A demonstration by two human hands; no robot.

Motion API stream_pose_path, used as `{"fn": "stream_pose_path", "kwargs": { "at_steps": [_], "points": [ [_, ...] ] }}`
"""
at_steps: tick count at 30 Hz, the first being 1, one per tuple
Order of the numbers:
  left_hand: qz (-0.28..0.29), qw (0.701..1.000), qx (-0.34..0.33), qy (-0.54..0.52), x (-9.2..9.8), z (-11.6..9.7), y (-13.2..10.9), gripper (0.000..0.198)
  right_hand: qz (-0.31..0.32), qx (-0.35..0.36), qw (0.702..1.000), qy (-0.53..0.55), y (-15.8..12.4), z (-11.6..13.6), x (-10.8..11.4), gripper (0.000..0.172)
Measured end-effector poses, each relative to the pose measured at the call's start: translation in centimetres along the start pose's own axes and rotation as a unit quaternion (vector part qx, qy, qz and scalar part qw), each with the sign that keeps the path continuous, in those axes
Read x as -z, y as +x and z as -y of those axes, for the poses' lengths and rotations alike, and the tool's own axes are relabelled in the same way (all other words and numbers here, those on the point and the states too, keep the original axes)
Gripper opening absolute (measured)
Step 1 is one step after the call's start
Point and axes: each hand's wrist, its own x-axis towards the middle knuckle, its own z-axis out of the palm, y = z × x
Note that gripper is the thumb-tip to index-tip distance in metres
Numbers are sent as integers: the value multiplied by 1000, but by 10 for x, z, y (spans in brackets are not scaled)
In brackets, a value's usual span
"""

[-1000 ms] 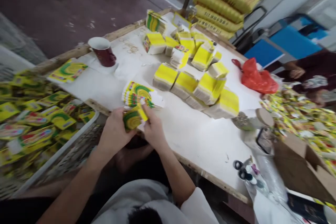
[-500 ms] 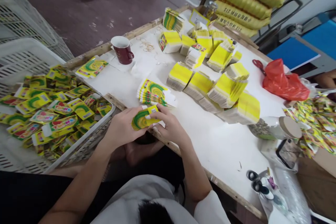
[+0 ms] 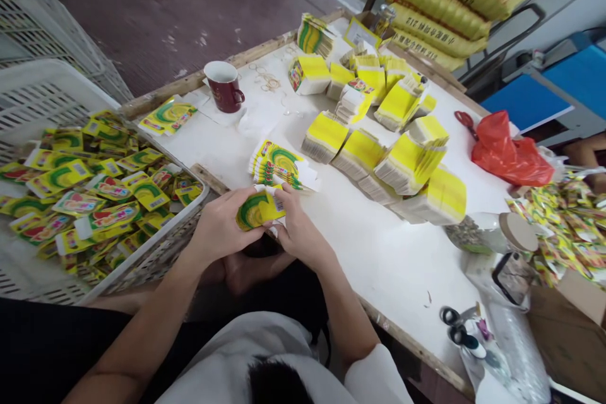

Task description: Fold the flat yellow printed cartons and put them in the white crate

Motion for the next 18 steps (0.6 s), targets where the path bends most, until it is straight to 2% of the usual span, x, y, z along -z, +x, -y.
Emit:
{"fn": "stream_pose_path", "kwargs": {
  "at_steps": [2,4,7,12,15,18],
  "points": [
    [-2,1000,-13,5,0,2,1,51,1,-17,1000,4,-2,2,-9,62],
    [-1,1000,-15,-2,1,4,2,51,4,-18,1000,5,-1,2,-12,50],
    [4,1000,12,-24,3,7,2,58,-6,-8,1000,-1,2,0,-3,26],
    [32,998,30,-34,0,8,0,65,50,29,998,9,5,-5,12,19],
    [7,1000,-3,-20,-4,7,0,60,34,21,999,15,0,-6,4,30],
    [-9,1000,-24,1,-7,6,0,59,-23,-22,999,34,-6,-6,-9,62]
  ]
}}
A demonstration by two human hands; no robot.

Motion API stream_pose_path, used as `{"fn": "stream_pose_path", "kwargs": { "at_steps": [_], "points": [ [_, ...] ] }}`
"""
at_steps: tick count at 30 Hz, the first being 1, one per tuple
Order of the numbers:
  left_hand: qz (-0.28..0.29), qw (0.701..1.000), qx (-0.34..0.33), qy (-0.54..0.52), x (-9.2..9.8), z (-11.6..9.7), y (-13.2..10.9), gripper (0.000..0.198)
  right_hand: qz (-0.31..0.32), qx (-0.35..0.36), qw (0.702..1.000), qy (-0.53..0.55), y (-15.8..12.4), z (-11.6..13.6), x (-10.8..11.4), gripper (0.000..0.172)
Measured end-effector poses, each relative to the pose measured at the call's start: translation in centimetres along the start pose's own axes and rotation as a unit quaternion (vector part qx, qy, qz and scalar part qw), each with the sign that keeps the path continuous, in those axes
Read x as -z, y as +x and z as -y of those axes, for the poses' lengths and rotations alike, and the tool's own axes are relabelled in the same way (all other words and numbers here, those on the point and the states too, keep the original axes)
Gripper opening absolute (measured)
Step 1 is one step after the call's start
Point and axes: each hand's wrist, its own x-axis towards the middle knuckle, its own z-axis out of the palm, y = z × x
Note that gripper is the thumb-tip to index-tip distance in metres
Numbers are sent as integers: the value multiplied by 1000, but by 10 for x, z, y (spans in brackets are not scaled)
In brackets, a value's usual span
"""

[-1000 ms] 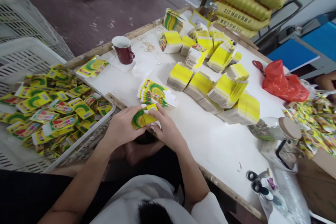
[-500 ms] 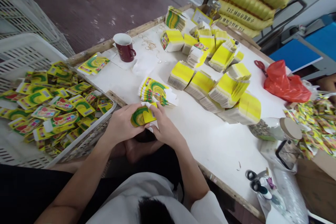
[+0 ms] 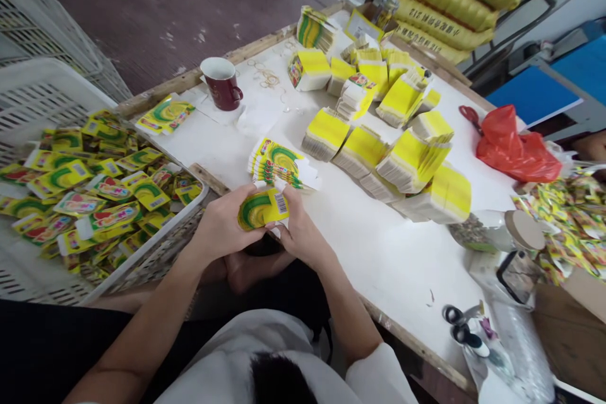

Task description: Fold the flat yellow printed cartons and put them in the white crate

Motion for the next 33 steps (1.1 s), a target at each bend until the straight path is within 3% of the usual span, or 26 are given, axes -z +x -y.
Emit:
{"fn": "stream_pose_path", "kwargs": {
  "at_steps": [3,6,10,13,14,15,16,18,19,21,23,24,26,30,33],
  "points": [
    [-6,1000,-2,16,-2,0,0,64,15,-29,999,35,-2,0,-4,79],
    [-14,1000,3,21,-3,1,0,67,34,-53,995,74,1,2,-4,72],
    [-21,999,24,21,-4,3,-1,64,3,-66,997,47,5,1,-14,68],
    [-27,996,69,-52,1,11,2,59,-32,-54,996,60,14,-10,-16,78],
    [-64,988,89,-109,5,15,3,58,-57,-56,994,69,19,-16,-13,76],
    [-132,968,107,-186,11,19,5,58,-88,-63,992,70,25,-22,-8,69],
    [-219,928,120,-277,17,24,8,58,-123,-80,988,53,32,-29,-3,57],
    [-385,782,140,-470,31,34,13,59,-175,-135,975,-35,47,-43,5,35],
    [-423,699,161,-554,37,38,15,63,-177,-163,967,-86,54,-49,7,29],
    [-419,563,233,-673,44,43,19,77,-157,-203,953,-159,64,-58,6,22],
    [-398,476,309,-721,42,43,22,84,-137,-218,949,-182,70,-61,0,19],
    [-386,452,336,-731,38,41,23,82,-136,-219,949,-181,71,-61,-3,18],
    [-351,436,370,-742,27,34,25,72,-143,-214,951,-173,70,-57,-8,20],
    [-286,433,428,-739,5,19,26,54,-172,-204,953,-144,68,-47,-10,23],
    [-268,469,443,-716,-12,19,23,39,-195,-199,953,-117,69,-38,-9,25]
  ]
}}
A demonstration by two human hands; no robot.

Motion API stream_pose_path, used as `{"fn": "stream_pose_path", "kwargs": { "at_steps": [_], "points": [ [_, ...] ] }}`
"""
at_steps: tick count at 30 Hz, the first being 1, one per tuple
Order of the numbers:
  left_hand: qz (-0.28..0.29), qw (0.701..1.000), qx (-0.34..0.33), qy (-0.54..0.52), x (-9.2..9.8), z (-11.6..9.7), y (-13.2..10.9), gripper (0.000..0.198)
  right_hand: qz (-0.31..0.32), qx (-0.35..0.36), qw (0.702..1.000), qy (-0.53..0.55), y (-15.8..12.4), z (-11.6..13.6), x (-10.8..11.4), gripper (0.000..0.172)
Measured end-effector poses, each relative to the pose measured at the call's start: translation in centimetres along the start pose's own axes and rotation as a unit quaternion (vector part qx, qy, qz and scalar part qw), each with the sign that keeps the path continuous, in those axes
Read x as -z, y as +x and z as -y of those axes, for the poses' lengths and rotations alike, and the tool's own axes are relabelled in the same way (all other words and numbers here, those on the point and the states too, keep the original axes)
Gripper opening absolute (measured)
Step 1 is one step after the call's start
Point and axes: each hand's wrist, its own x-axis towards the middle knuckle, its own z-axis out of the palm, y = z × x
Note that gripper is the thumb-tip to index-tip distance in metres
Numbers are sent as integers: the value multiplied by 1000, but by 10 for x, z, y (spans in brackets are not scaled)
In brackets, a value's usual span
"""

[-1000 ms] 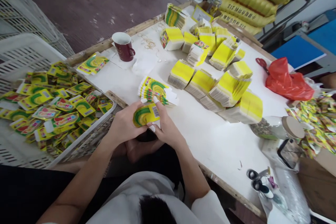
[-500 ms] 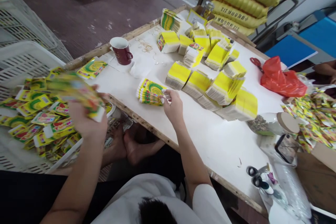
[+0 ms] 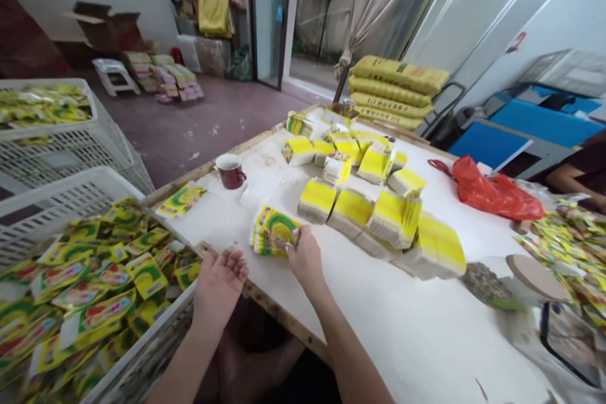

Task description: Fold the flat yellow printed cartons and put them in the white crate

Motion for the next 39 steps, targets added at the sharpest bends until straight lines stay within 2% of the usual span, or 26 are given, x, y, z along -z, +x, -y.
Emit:
{"fn": "stream_pose_path", "kwargs": {
  "at_steps": [3,5,7,10,14,17,20,22,26,29,31,33,35,37,39],
  "points": [
    [49,997,-50,22,9,14,5,34,34,12,998,54,-11,14,3,28],
    [92,992,-88,17,14,20,4,37,115,27,986,119,-26,27,2,30],
    [129,986,-98,27,18,21,-1,48,199,39,963,177,-44,38,-1,31],
    [161,979,-109,63,18,15,-13,57,242,33,940,238,-65,51,-9,31],
    [162,969,-180,39,9,4,-21,52,229,19,915,332,-81,65,-18,33],
    [118,970,-214,17,3,2,-17,60,227,-12,906,358,-89,72,-25,33],
    [75,972,-214,60,5,4,-11,68,226,-32,910,345,-86,70,-27,35],
    [77,967,-217,106,8,7,-8,69,202,-25,921,331,-78,64,-23,32],
    [125,937,-232,228,20,13,-5,42,133,-2,923,361,-57,50,-4,19],
    [130,917,-235,294,28,12,-2,30,125,-2,922,365,-48,38,12,14],
    [149,907,-242,310,30,3,1,36,114,40,944,308,-45,32,25,13],
    [190,902,-241,304,32,-12,4,48,113,121,960,225,-44,28,39,18],
    [244,890,-216,318,33,-28,6,62,139,211,956,148,-44,28,51,25],
    [282,850,-161,415,32,-37,3,73,176,281,939,93,-44,31,58,29],
    [300,774,-104,548,30,-34,-4,82,184,330,924,62,-45,33,59,29]
  ]
}}
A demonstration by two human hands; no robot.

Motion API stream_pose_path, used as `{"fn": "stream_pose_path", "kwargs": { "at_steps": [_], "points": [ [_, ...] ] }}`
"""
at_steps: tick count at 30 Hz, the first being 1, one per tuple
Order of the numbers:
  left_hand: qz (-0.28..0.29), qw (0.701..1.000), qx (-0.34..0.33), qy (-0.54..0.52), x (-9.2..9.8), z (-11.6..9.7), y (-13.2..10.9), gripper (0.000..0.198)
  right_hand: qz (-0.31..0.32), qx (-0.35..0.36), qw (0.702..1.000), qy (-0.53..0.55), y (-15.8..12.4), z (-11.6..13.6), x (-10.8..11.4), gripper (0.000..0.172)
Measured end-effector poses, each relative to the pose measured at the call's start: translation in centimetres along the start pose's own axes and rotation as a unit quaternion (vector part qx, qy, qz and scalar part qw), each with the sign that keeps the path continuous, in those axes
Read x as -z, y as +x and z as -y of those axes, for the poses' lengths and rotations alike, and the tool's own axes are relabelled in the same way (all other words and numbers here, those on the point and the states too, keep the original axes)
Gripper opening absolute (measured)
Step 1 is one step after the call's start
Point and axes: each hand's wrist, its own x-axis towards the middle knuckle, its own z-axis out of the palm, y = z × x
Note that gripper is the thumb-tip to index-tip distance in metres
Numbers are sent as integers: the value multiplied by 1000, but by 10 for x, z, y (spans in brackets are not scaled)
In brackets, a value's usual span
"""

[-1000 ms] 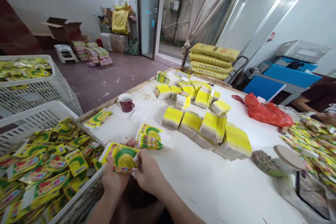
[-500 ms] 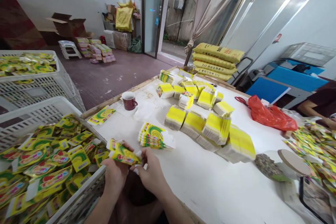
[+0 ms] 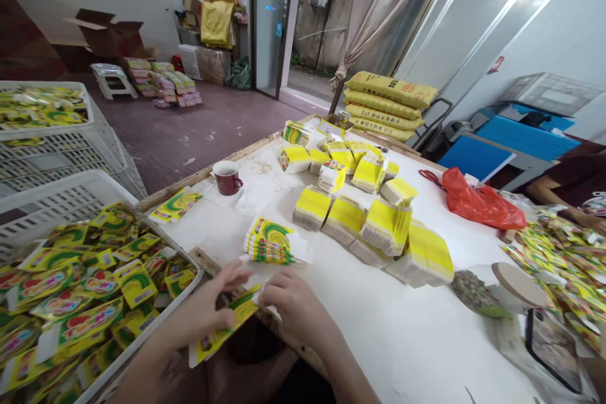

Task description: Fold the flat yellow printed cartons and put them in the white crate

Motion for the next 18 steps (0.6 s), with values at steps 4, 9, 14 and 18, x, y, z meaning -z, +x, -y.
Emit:
{"fn": "stream_pose_path", "kwargs": {
  "at_steps": [4,9,14,18],
  "points": [
    [10,991,29,129,-36,-3,-1,58,-91,15,995,-40,-4,0,-14,32],
    [-129,986,5,110,-55,-5,3,62,-268,-97,957,54,-18,6,-46,21],
    [-138,982,-41,122,-53,-6,-3,74,-336,-238,855,315,-11,9,-44,23],
    [-104,984,-118,87,-57,1,-9,73,-256,-352,762,480,0,2,-32,38]
  ]
}}
